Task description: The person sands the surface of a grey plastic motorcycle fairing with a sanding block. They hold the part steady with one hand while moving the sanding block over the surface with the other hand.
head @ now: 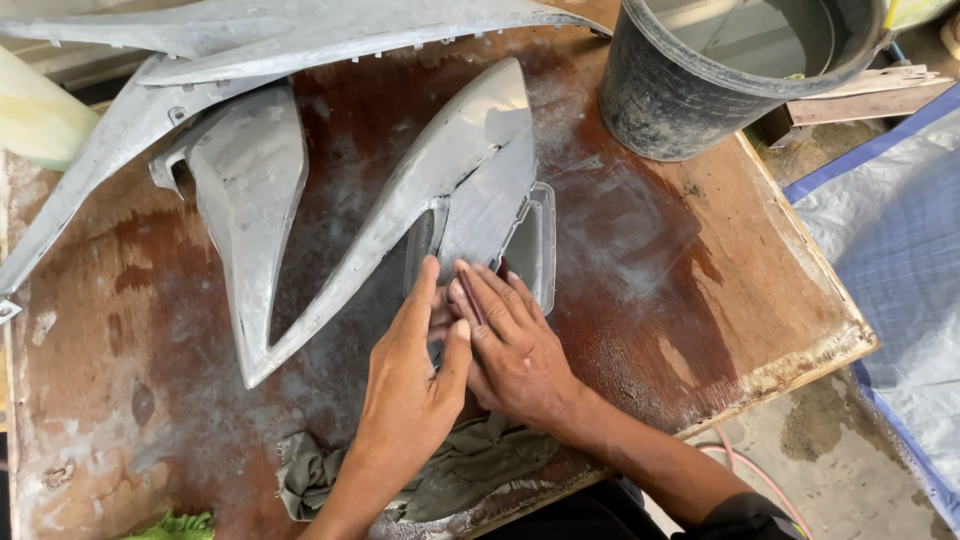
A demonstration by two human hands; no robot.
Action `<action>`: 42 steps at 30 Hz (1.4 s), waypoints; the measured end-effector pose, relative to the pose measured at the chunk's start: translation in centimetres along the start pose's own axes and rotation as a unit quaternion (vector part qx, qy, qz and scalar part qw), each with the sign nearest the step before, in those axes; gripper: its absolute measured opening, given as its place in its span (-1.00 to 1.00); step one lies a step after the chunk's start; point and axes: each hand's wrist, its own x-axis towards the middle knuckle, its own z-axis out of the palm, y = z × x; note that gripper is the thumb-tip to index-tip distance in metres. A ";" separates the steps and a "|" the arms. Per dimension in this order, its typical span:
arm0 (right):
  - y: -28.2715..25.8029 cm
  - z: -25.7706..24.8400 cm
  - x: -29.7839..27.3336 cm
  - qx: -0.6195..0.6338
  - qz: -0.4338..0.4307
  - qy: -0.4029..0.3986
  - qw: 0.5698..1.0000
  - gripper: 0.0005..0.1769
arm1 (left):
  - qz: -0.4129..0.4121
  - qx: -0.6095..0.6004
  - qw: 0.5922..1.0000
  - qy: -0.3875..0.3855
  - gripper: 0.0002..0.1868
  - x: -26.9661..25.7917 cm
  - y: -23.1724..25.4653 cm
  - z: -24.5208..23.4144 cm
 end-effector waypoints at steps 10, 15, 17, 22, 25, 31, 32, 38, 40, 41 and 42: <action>3.6 2.1 -0.4 -0.089 0.071 -0.056 0.992 -0.07 | 0.082 0.276 0.954 0.087 -0.58 0.0 -3.6 -0.6; 1.0 2.1 0.1 -0.045 0.056 -0.020 0.997 -0.11 | -0.017 0.242 0.970 0.018 -0.77 -0.6 -4.8 -1.6; 1.1 2.2 0.4 -0.048 0.068 -0.011 0.996 -0.11 | -0.037 0.216 0.976 -0.016 -0.78 -0.5 -4.9 -2.1; 0.8 4.2 -0.3 -0.100 0.087 -0.026 0.991 -0.03 | -0.042 0.127 0.989 -0.068 -0.86 0.1 -6.5 -2.7; -0.2 3.5 -0.4 -0.049 0.038 -0.012 0.998 -0.13 | -0.070 0.058 0.993 -0.080 -0.78 -0.3 -8.1 -1.9; 1.1 2.7 1.0 -0.085 0.140 0.010 0.986 -0.05 | -0.074 0.077 0.994 -0.031 -0.70 -0.7 -8.5 1.3; 1.0 2.8 0.8 -0.075 0.149 0.011 0.986 -0.03 | -0.060 0.093 0.994 -0.012 -0.70 -0.9 -8.6 2.0; 1.0 2.4 -0.3 -0.029 0.124 0.003 0.992 -0.17 | -0.058 0.071 0.996 0.019 -0.72 -1.3 -7.1 3.5; 2.0 2.6 0.0 -0.078 0.140 -0.014 0.987 -0.14 | -0.067 0.071 0.995 0.023 -0.71 -1.3 -6.9 3.7; 2.2 2.1 0.6 -0.079 0.163 -0.012 0.983 -0.15 | -0.077 0.065 0.995 0.015 -0.71 -1.2 -6.8 3.7; 2.5 1.6 1.3 -0.081 0.183 -0.008 0.980 -0.14 | -0.085 0.059 0.995 0.008 -0.70 -1.0 -6.6 3.7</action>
